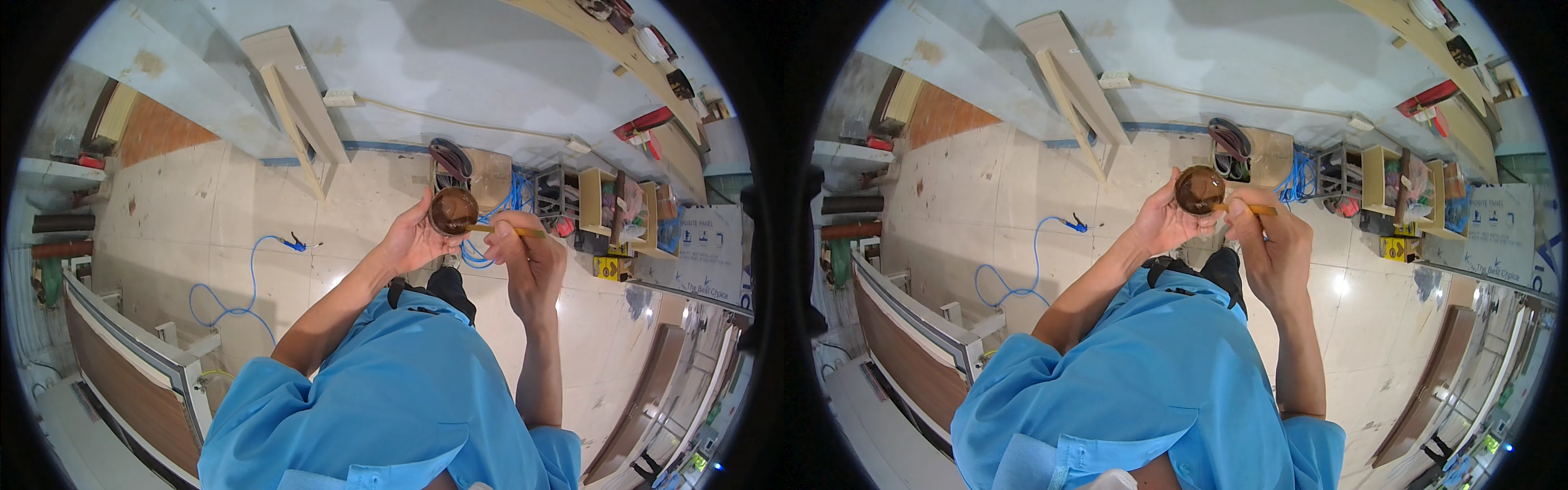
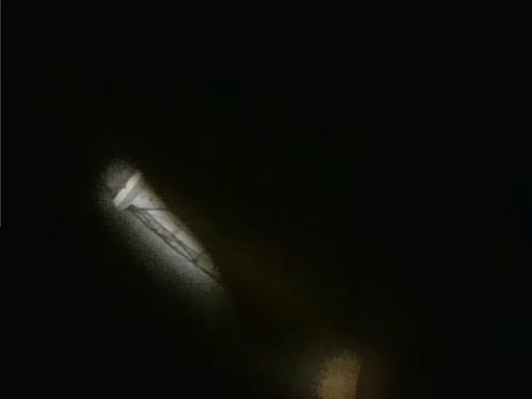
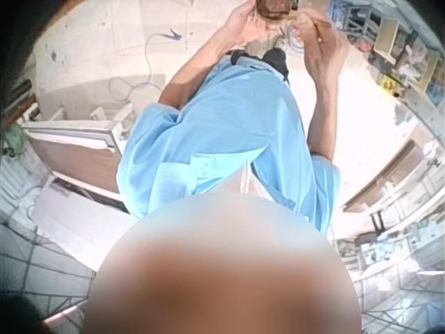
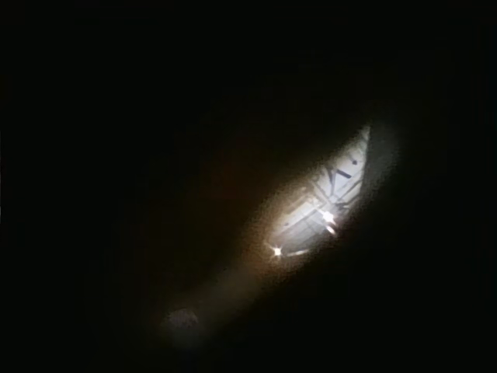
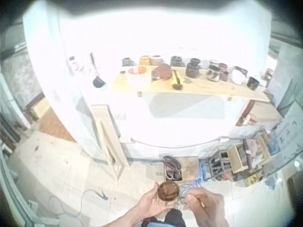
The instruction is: The person mixes brown paint in a small container using a stick, then adds white paint from another container and continues stirring. The person then moves to a workbench and positions a large white panel with another person.
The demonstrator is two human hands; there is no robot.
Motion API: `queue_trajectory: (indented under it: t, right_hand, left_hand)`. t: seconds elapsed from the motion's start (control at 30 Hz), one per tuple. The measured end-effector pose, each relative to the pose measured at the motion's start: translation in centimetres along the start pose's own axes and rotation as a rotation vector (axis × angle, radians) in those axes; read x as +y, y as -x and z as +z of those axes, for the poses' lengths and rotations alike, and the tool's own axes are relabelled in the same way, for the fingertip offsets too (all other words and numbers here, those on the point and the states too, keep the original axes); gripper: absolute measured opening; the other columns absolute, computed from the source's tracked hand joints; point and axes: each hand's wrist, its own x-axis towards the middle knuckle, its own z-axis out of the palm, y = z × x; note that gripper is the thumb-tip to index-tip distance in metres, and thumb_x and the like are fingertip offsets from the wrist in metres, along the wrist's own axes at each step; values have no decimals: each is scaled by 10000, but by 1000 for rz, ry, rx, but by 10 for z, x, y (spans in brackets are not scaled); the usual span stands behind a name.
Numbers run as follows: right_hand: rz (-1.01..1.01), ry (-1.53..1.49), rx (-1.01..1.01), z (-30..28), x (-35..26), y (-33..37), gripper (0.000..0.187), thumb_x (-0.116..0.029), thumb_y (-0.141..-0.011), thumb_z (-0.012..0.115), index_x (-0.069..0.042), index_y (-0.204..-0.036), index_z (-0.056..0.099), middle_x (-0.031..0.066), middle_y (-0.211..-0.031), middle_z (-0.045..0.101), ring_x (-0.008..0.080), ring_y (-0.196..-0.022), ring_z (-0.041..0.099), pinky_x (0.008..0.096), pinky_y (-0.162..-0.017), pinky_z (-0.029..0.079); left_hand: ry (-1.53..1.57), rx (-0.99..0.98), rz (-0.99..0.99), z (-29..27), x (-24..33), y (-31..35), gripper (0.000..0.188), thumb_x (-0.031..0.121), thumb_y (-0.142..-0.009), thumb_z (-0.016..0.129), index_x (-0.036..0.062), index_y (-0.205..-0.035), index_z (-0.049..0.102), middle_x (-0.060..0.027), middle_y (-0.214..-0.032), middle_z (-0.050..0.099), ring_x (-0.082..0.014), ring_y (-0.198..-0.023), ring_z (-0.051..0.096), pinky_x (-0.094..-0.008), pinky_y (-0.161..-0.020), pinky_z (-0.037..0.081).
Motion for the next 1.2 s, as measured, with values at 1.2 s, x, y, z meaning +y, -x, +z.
queue_trajectory:
  t: [1.2]
  right_hand:
    - [44,49,318,-43,27,46,175,-206,-1067,607,-35,-1076,642,177,-854,699,403,-751,681,467,-675,522]
  left_hand:
    - [-224,233,-235,27,-17,-50,640,683,-1088,466,104,-1276,665,-57,-1028,689,-199,-855,580,-350,-778,460]
